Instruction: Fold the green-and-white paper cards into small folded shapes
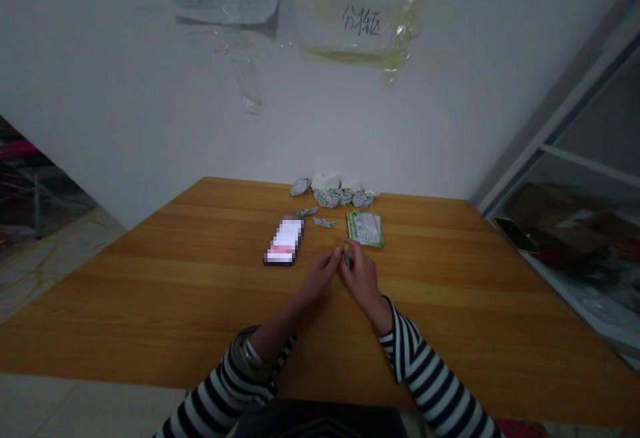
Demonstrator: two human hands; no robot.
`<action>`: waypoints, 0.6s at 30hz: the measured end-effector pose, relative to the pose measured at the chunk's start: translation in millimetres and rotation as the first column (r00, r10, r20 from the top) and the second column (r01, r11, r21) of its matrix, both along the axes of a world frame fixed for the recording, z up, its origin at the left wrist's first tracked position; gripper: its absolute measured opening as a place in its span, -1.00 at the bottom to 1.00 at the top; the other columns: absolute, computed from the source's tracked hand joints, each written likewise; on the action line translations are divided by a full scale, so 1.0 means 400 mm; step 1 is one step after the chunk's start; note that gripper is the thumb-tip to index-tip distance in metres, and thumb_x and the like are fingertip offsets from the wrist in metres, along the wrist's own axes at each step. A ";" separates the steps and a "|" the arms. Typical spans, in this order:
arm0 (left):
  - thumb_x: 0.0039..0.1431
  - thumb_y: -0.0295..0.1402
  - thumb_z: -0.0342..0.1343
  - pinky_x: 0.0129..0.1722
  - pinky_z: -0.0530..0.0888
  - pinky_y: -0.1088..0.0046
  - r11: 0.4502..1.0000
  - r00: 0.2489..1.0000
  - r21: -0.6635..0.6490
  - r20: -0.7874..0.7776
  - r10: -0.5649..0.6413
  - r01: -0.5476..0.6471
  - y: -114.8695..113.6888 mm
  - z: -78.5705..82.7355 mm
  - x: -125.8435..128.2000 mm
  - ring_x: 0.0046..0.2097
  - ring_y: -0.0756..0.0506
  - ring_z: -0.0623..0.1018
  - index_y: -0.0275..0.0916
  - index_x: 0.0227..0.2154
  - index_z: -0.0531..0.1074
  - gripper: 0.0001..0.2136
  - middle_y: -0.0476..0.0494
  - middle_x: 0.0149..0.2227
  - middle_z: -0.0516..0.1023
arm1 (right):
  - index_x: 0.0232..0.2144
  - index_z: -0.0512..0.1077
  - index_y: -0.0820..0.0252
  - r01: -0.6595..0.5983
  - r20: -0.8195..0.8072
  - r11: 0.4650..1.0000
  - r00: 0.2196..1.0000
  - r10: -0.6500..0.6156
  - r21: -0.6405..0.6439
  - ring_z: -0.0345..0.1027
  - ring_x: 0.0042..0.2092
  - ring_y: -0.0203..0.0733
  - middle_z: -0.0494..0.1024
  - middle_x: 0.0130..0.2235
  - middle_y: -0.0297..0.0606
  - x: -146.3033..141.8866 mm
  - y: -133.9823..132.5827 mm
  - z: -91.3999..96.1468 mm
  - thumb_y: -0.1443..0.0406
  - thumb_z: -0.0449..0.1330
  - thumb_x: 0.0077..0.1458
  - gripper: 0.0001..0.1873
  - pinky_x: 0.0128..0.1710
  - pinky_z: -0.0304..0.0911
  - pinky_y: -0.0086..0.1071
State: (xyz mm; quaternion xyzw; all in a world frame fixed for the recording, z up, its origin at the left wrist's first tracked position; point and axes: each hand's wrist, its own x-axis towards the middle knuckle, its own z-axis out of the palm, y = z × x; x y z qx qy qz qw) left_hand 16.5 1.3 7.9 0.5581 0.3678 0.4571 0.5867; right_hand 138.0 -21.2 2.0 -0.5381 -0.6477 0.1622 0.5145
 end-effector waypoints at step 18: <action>0.19 -0.31 0.07 -0.01 0.41 0.33 0.841 0.811 -0.377 0.573 -0.117 0.387 0.037 -0.016 -0.042 -0.10 -0.14 0.56 -0.36 -0.12 0.47 -0.73 -0.25 -0.13 0.59 | -0.16 0.55 0.05 -0.317 -0.074 0.942 0.943 0.326 0.111 0.43 -0.09 -0.11 0.59 -0.14 -0.20 0.045 0.016 -0.001 0.38 0.16 0.09 -0.72 -0.08 0.30 -0.25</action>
